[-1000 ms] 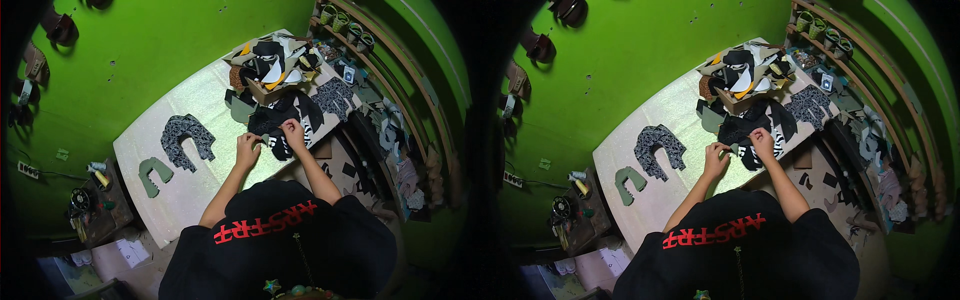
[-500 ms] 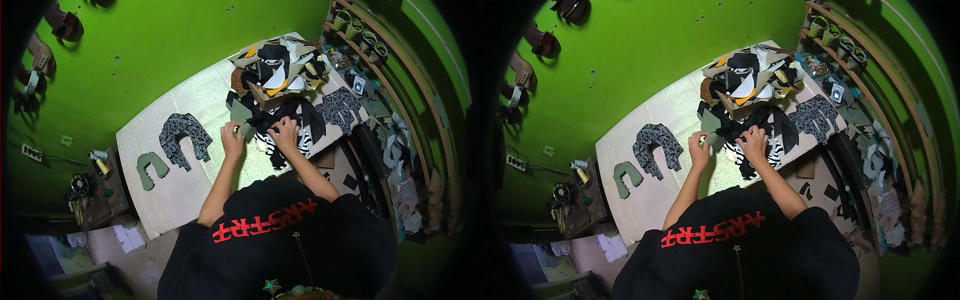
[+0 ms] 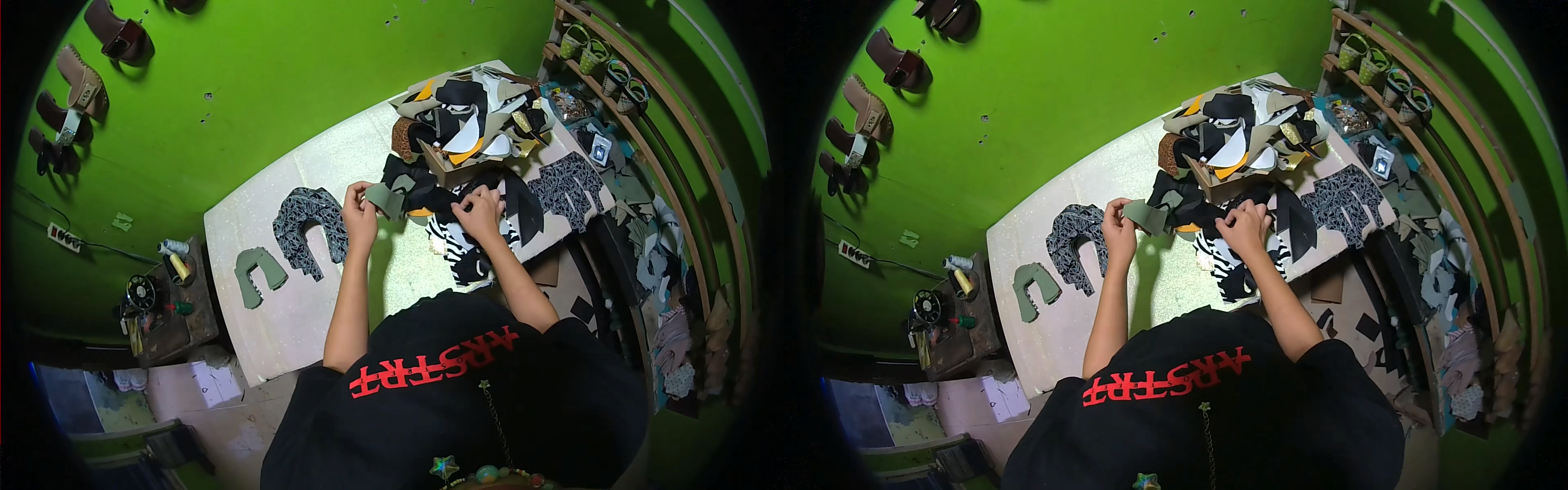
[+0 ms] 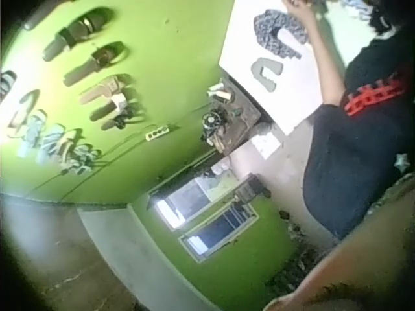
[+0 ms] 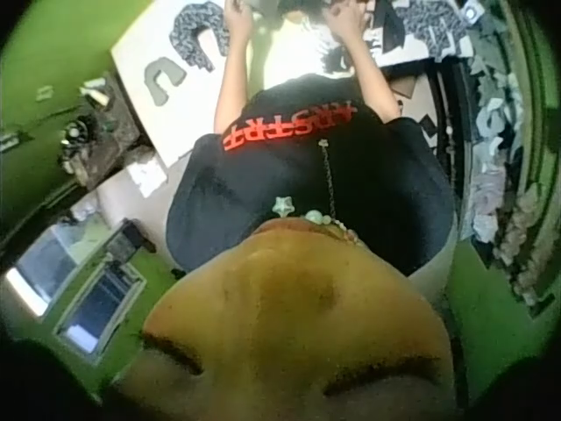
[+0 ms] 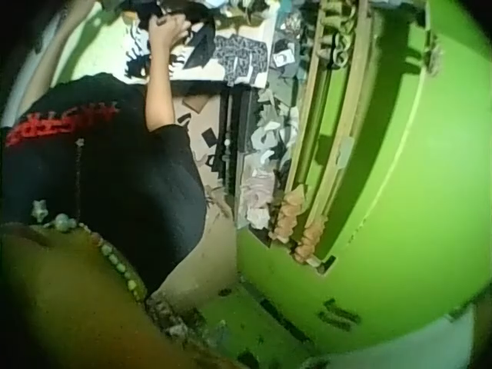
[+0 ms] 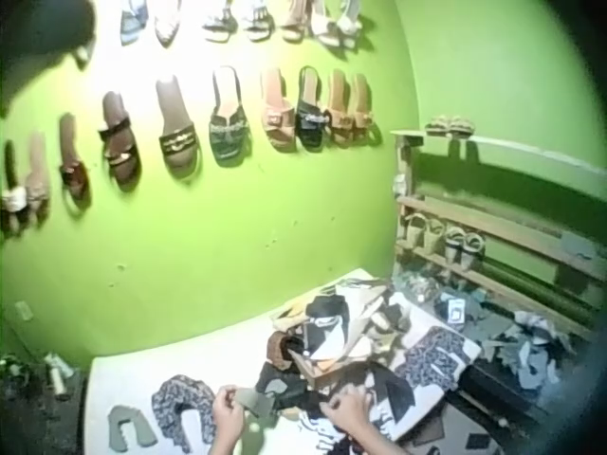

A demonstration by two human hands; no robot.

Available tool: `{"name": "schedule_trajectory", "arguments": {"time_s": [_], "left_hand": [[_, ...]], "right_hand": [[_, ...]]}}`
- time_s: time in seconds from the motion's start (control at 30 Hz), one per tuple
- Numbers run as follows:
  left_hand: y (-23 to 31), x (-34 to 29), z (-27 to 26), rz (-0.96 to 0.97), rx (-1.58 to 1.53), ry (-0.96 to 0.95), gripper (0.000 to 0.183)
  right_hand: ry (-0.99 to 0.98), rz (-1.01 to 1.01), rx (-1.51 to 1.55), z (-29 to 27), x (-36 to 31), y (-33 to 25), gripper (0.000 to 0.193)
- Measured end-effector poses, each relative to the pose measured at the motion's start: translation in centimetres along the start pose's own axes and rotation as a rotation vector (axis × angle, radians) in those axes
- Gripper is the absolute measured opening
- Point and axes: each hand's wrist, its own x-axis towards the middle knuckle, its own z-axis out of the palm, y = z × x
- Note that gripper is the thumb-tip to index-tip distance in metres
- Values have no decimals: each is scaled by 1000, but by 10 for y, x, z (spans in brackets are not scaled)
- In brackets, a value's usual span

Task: Sorting and inspecting various patterned shoe upper materials on a work table.

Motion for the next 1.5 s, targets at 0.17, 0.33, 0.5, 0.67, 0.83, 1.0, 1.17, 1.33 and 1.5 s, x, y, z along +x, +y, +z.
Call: {"name": "schedule_trajectory", "arguments": {"time_s": [0.17, 0.33, 0.5, 0.67, 0.83, 1.0, 1.17, 1.33, 1.5], "left_hand": [[10, 1, 8, 65, 83, -10, 15], [26, -7, 12, 16, 313, 16, 9], [20, -17, 16, 7, 340, -26, 14], [0, -23, -2, -34, 388, -62, 20], [6, -30, -2, -109, 420, -210, 23], [2, -33, 2, -194, 267, -289, 31], [1, -31, 3, -291, 3, -283, 24], [-2, -28, 2, -329, 56, -387, 18], [-1, -29, 6, -311, 54, -420, 19]], "right_hand": [[-65, -99, 204, -7, 2, -17, 19], [-332, -365, 386, -10, 0, -43, 67], [-313, -407, 435, -2, -9, -64, 53], [-389, -16, 705, -15, -6, -70, 23], [-308, -21, 795, -1, 5, -35, 27], [-303, 8, 1075, -4, 8, -27, 20], [-140, -133, 929, -13, 9, -19, 16], [-235, 13, 953, -22, 5, -28, 15], [-283, -106, 858, -16, 6, -21, 14]]}}
